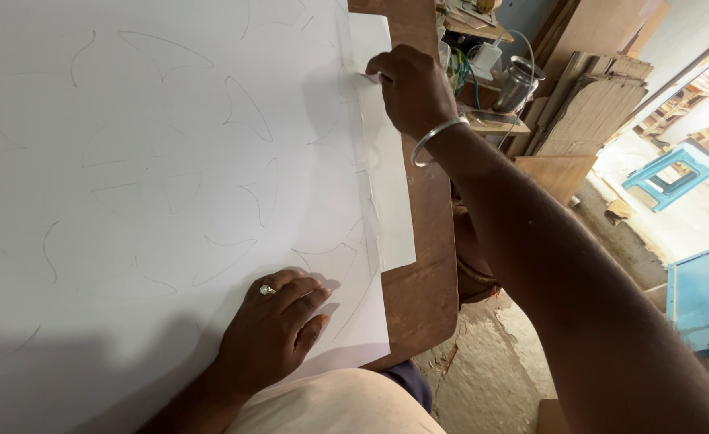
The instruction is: Trace out patterns and shapes on a white sheet template on a wooden board using a pencil.
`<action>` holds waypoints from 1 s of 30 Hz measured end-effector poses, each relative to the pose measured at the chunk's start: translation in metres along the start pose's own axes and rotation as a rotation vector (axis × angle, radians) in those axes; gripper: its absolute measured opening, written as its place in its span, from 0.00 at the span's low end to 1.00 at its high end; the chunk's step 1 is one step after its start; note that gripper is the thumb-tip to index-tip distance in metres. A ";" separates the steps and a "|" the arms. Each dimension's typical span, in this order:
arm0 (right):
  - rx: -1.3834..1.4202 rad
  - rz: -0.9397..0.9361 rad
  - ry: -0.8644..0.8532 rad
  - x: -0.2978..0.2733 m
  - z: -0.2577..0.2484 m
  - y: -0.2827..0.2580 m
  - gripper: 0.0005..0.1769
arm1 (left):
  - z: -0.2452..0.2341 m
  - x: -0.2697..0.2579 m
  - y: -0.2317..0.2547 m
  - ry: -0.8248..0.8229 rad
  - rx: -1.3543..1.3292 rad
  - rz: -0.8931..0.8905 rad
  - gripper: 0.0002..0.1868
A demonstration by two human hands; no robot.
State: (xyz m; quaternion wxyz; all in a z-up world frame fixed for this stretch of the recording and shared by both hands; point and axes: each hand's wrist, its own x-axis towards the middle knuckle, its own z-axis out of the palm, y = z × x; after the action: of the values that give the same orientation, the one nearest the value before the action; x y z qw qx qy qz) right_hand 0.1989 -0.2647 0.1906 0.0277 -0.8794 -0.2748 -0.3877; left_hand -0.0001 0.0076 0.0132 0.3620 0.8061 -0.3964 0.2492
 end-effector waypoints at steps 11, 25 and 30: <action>0.116 -0.014 -0.117 -0.021 -0.011 -0.015 0.08 | 0.000 0.001 0.000 -0.028 -0.008 0.000 0.20; 0.154 0.036 -0.307 -0.037 -0.008 -0.008 0.07 | 0.001 0.000 -0.001 -0.023 0.009 -0.005 0.20; 0.173 0.134 -0.186 -0.029 -0.014 -0.007 0.06 | 0.001 0.002 0.001 -0.038 0.018 -0.009 0.20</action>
State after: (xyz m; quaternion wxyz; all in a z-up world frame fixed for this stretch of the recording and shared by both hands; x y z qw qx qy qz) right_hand 0.1703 -0.2762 0.1793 0.1039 -0.9222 -0.2494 -0.2768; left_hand 0.0000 0.0056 0.0139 0.3486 0.8155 -0.3973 0.2359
